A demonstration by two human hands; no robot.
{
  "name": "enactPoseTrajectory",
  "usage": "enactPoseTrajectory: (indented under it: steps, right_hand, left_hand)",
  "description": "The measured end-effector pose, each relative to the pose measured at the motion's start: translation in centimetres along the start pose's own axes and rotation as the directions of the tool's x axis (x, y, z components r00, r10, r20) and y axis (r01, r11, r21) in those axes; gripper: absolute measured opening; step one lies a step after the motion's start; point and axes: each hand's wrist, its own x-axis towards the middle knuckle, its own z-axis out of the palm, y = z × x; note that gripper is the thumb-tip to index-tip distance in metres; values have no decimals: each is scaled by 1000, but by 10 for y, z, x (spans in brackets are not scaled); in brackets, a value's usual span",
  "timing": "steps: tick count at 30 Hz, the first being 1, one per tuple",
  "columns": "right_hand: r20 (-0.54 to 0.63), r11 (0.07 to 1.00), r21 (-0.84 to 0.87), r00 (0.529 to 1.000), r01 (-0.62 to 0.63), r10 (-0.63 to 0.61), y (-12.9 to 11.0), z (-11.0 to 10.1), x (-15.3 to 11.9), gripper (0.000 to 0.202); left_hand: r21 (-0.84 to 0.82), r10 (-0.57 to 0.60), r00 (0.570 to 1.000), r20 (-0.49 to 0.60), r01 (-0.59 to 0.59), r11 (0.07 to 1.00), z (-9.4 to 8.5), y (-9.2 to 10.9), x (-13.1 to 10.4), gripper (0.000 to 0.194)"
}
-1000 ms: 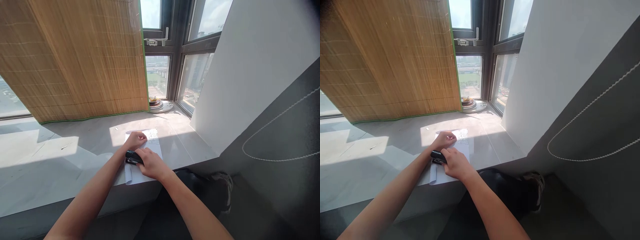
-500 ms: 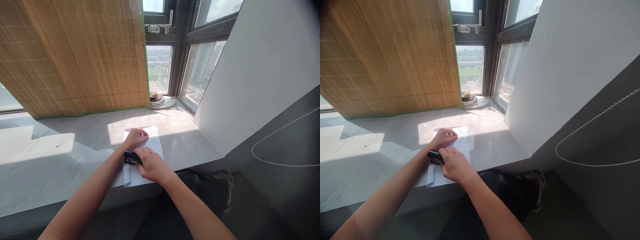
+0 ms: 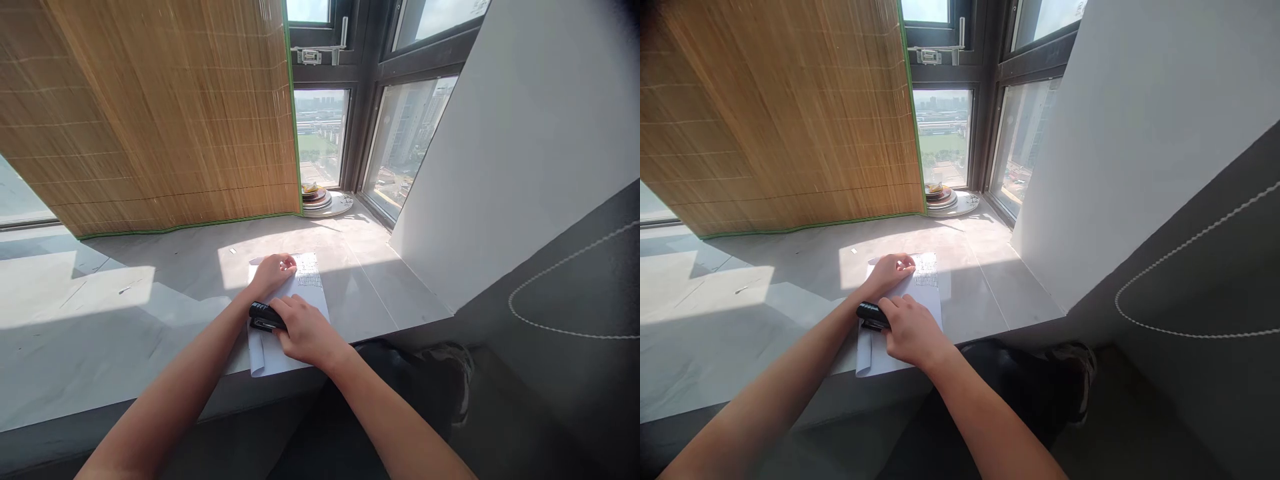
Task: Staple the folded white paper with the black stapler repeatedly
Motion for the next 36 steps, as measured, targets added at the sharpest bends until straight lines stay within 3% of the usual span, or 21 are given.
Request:
enactPoseTrajectory:
  steps: [15,21,24,28,32,36]
  right_hand:
    - [16,1000,2,1000,-1,1,-2,-3,-1,22]
    - [12,1000,-15,1000,3,-3,-3,-3,-1,24]
    - [15,1000,-26,1000,8,-8,-4,-3,-1,24]
    - [8,997,-70,1000,7,-7,-1,-6,2,23]
    - [-11,996,-88,1000,-13,12,14,-14,10,24]
    - [-94,999,-48,996,-1,-3,39,-17,23,35]
  left_hand:
    - [36,-15,999,-42,16,999,5,-1,2,17]
    - [96,-16,1000,-21,18,995,8,-1,3,43]
    - [102,3,1000,-6,-2,995,7,-1,3,43]
    - [-88,2,1000,-11,-3,996,2,-8,5,43]
    - [-371,1,1000,-23,-10,928,-5,-17,9,32]
    - [-406,82,972,-218,-167,899,-13,-19,10,23]
